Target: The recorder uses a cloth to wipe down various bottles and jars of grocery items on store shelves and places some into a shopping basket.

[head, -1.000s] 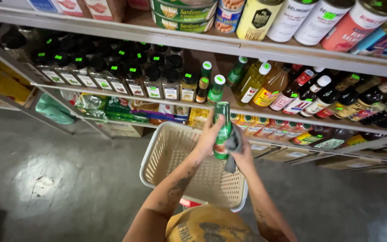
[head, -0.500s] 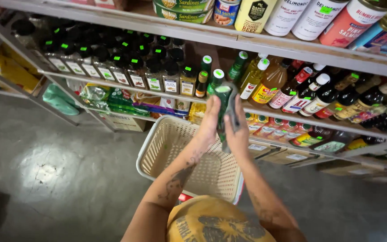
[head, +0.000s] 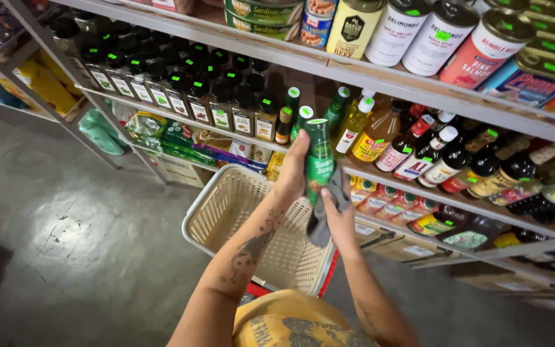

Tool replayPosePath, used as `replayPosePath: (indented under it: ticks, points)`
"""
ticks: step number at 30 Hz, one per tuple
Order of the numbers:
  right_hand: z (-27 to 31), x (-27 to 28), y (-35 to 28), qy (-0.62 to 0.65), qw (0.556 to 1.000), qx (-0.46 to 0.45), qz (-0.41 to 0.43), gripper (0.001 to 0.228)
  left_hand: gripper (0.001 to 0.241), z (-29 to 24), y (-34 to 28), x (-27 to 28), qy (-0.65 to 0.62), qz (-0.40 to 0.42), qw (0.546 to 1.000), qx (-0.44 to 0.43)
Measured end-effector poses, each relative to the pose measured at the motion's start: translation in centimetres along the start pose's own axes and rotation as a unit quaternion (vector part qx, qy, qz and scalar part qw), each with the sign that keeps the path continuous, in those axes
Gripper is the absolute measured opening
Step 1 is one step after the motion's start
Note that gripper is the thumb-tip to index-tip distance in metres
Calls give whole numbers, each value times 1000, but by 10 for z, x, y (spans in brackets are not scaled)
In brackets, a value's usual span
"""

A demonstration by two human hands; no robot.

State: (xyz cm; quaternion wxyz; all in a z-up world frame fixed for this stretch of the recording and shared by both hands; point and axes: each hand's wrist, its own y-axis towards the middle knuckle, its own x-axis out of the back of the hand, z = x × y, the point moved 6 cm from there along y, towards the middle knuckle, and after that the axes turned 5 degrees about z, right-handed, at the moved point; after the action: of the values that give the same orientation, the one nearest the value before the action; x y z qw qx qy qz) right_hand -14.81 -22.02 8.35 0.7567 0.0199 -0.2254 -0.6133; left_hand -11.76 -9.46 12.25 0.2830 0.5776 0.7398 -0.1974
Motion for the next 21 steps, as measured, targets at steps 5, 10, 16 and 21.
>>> replayPosePath:
  ticks: [5, 10, 16, 21]
  points:
    - [-43, 13, -17, 74, 995, -34, -61, 36, 58, 32, 6, 23, 281, -31, 951, -124]
    - [-2, 9, -5, -119, 984, 132, -11, 73, 54, 16, -13, 15, 307, -61, 947, -69]
    - [-23, 8, 33, 7, 1000, -3, -29, 48, 76, 21, -17, 24, 253, -22, 966, 38]
    - [-2, -30, 2, 65, 982, -170, -46, 55, 63, 2, 16, 53, 105, -38, 994, -14]
